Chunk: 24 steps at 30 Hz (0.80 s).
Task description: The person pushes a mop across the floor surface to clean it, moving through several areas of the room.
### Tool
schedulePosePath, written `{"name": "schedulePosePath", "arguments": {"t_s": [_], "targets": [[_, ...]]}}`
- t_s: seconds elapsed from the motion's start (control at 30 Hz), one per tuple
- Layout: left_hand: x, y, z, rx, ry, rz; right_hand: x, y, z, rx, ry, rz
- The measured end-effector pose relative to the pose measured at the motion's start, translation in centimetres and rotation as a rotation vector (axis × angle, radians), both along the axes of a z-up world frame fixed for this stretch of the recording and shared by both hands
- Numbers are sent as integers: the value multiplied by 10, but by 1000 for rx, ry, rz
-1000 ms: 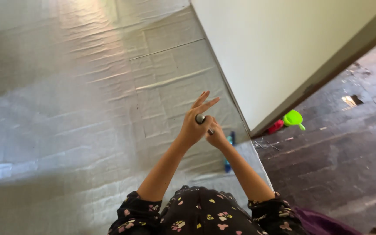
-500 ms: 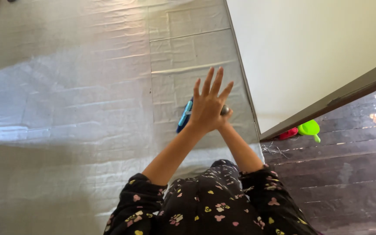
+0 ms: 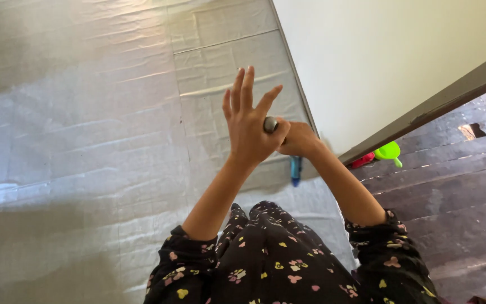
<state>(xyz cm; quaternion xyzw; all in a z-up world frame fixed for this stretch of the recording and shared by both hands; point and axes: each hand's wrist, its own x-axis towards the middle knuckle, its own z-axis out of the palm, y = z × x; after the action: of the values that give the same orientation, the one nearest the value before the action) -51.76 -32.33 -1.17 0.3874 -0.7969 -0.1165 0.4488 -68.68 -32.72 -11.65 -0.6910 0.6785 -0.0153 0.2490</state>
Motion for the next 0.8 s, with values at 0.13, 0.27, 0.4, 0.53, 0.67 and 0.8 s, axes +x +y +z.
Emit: {"name": "schedulePosePath", "arguments": {"t_s": [0.13,0.27,0.4,0.53,0.67,0.8], "targets": [[-14,-23,-51,62,84,-42,-44,-24,-125,-53,-270,4],[0,-57,-77,588,411,-366,-37,-50,-226,-311,-429,-60],[36,-81,-63,821,289,-403,7,-69,-241,-126,-569,-251],[50,-94,-39,483,117,-315,61,-97,-212,-201,-1125,-286],[44,-104,-54,340,-216,-325,105,-115,-203,70,-2105,-368],[28,-109,-110,259,-672,-584,122,-136,-236,-455,-1060,-53]]}}
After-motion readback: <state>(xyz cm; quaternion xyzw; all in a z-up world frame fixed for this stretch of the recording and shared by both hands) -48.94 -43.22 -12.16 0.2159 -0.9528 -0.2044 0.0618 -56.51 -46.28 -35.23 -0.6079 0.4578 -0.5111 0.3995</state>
